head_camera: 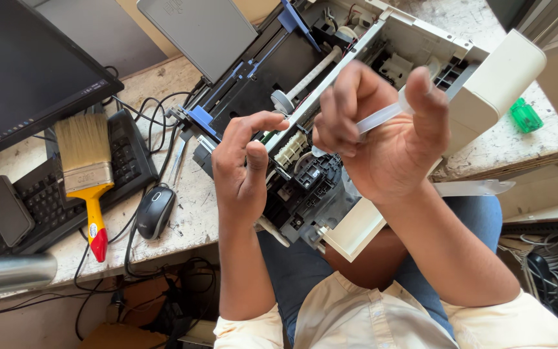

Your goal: The person uses a syringe to inject liquid into a disassembled printer's internal tubing and components. They retrieve a small cup from a drawer, pour liquid from a metal thermos into it, and continue injecting the liquid into different parts of the printer.

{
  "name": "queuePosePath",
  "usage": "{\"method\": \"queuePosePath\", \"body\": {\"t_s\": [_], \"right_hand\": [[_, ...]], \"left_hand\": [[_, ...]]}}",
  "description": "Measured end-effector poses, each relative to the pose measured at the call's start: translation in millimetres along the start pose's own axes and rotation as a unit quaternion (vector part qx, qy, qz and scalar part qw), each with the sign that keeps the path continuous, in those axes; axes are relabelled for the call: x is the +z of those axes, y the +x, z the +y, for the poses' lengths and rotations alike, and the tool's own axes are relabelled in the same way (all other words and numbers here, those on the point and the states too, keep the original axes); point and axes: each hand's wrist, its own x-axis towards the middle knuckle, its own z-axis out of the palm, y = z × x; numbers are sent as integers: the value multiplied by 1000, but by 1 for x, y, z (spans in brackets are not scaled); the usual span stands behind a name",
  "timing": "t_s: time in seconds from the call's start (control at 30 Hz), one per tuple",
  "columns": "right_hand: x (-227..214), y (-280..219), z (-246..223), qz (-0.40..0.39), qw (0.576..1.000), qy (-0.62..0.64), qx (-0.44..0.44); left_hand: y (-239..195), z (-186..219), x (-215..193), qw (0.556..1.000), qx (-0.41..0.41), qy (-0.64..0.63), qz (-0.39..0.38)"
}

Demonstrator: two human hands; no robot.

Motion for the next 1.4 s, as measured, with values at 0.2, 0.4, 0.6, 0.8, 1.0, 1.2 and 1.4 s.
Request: {"method": "queuePosePath", "body": {"t_s": [0.2, 0.4, 0.6, 0.8, 1.0, 1.2, 1.4], "right_hand": [[1, 3, 0, -5, 999, 51, -16], [-12, 0, 14, -36, 992, 111, -40], [-15, -3, 19, -30, 989, 132, -57], [-17, -6, 25, 4, 991, 113, -76], [-21, -5, 31, 9, 993, 64, -104], [-13, -2, 18, -61, 953, -252, -153], [-5, -17, -25, -19, 803, -594, -27]], "left_hand": [[1, 2, -1, 1000, -6, 13, -1], [0, 2, -1, 1000, -6, 15, -4], [1, 0, 0, 1000, -1, 15, -5], [-1, 0, -1, 1000, 0, 18, -6], [0, -1, 0, 999, 11, 37, -7], [4, 11, 1, 996, 19, 91, -6], [2, 39, 4, 945, 56, 310, -83]]}}
